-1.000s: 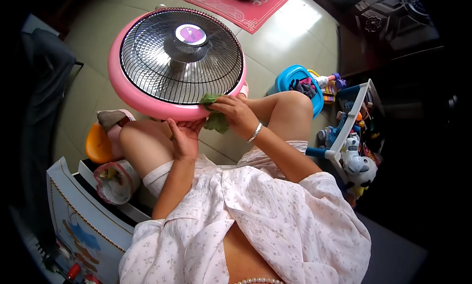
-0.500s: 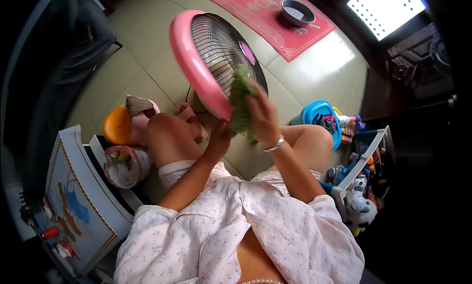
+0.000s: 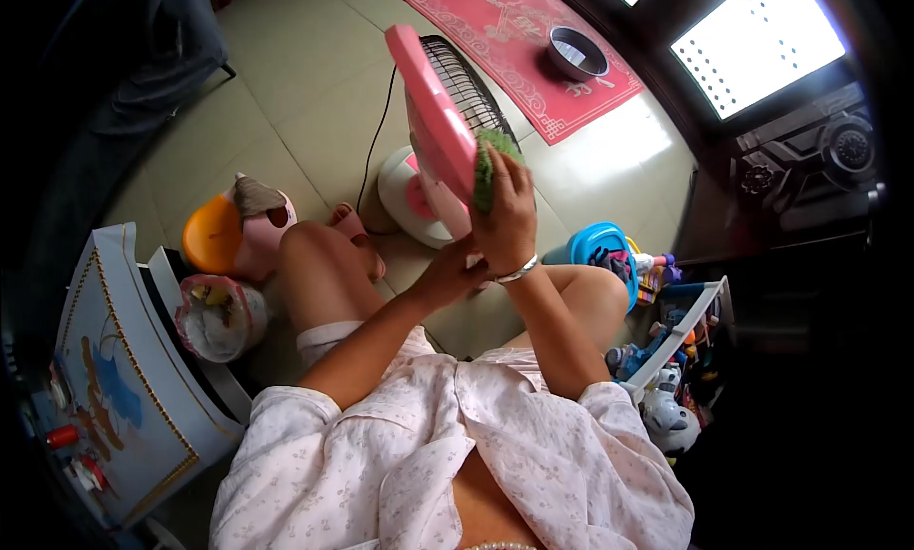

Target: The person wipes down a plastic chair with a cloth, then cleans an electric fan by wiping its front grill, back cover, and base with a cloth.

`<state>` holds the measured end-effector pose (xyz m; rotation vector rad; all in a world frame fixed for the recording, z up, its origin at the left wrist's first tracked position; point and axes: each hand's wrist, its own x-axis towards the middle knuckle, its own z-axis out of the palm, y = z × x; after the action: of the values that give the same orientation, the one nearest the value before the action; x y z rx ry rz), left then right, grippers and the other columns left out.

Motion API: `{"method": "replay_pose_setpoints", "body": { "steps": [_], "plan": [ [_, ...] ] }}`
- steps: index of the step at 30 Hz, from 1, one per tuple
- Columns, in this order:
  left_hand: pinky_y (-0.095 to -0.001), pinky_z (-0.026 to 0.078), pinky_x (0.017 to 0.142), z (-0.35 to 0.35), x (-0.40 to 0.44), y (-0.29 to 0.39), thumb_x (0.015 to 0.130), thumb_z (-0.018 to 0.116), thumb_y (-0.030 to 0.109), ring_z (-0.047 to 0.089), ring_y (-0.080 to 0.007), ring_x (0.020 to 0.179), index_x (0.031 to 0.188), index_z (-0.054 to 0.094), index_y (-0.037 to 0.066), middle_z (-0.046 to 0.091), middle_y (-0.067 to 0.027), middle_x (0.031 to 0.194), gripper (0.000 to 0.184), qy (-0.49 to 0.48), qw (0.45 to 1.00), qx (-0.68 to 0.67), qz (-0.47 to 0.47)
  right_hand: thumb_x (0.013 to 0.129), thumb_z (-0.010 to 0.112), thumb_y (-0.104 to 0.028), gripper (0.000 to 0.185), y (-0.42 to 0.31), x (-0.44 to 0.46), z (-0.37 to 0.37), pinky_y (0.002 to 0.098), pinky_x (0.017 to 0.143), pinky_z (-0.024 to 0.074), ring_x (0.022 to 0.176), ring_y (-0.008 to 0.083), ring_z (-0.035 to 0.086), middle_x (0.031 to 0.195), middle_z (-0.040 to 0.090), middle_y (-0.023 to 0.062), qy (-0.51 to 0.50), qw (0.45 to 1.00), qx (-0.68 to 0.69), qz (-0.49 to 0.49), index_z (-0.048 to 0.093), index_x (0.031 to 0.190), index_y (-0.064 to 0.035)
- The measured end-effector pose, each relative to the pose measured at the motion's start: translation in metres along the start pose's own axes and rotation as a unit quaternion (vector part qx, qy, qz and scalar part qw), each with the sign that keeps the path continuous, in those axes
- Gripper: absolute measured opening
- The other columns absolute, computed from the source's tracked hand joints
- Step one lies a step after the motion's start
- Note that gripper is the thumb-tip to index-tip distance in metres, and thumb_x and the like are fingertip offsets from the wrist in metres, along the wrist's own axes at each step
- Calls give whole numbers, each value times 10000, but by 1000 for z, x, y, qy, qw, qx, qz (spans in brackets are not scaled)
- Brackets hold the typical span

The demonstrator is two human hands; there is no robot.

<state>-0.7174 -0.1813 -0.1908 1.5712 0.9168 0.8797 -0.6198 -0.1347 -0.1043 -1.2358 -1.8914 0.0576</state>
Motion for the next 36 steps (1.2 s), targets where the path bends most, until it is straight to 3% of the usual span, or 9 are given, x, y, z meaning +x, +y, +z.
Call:
{"method": "replay_pose_setpoints", "body": {
  "steps": [4, 13, 20, 25, 28, 29, 32, 34, 36],
  "plan": [
    [-306, 478, 875, -15, 2, -62, 854, 638, 98, 598, -130, 989, 1099, 569, 82, 613, -39, 1065, 256, 137, 916, -365, -95, 717, 572, 41, 566, 29, 14, -10, 430, 906, 466, 1047, 404, 540, 1177, 549, 217, 71, 997, 14, 27, 520, 1276, -35],
    [-312, 428, 764, -18, 10, -117, 847, 640, 241, 547, -139, 834, 1074, 523, 150, 567, 4, 919, 271, 288, 851, -325, -295, 728, 520, 62, 511, 85, 34, -21, 277, 828, 468, 908, 140, 599, 996, 660, 96, 113, 954, 182, 210, 580, 1230, -13],
    [-368, 465, 703, -13, 8, -209, 822, 652, 302, 538, -169, 755, 918, 526, 164, 552, 2, 791, 210, 133, 860, -416, -265, 700, 513, 70, 513, 85, 26, -25, 238, 836, 447, 907, 122, 570, 989, 633, 61, 115, 922, 272, 249, 577, 1207, 24],
    [-635, 427, 867, 40, 16, -165, 855, 566, 532, 583, -411, 955, 1144, 454, 172, 543, -129, 1095, 475, 171, 607, -604, -488, 700, 518, 64, 503, 60, 17, -17, 240, 848, 444, 935, 129, 569, 1020, 626, 60, 109, 886, 353, 281, 570, 1200, 40],
    [-620, 366, 982, 73, 14, -169, 914, 525, 457, 548, -331, 1127, 1247, 403, 39, 508, -155, 1217, 548, 82, 632, -722, -269, 699, 551, 53, 504, 47, 12, -12, 243, 834, 450, 918, 129, 568, 1016, 620, 56, 127, 875, 345, 315, 564, 1202, 36],
    [-508, 409, 1003, 80, 12, -189, 929, 536, 338, 537, -286, 1160, 1278, 400, -8, 518, -157, 1259, 510, 24, 850, -522, -63, 700, 545, 72, 513, 51, 8, -13, 246, 828, 455, 910, 128, 569, 1014, 615, 49, 139, 873, 365, 292, 556, 1211, 32],
    [-408, 453, 976, 84, 8, -189, 890, 577, 179, 578, -278, 1091, 1244, 432, -1, 544, -139, 1225, 422, 111, 669, -702, -218, 742, 545, 143, 533, 53, 5, -20, 274, 791, 514, 925, 163, 621, 1056, 635, 65, 136, 843, 424, 302, 520, 1263, 35],
    [-413, 451, 983, 86, 5, -195, 822, 594, 83, 584, -286, 1058, 1212, 439, 3, 555, -128, 1139, 428, 52, 829, -551, -80, 753, 544, 139, 482, 47, 7, -24, 276, 776, 520, 898, 161, 625, 1039, 639, 62, 150, 839, 424, 306, 540, 1223, 34],
    [-414, 472, 945, 75, 8, -187, 771, 594, 32, 581, -293, 1026, 1215, 444, 12, 555, -121, 1117, 470, 202, 578, -741, -274, 767, 548, 119, 433, 43, 10, -39, 279, 765, 524, 874, 155, 624, 1009, 640, 60, 151, 816, 455, 323, 546, 1192, 33]
  ]
}}
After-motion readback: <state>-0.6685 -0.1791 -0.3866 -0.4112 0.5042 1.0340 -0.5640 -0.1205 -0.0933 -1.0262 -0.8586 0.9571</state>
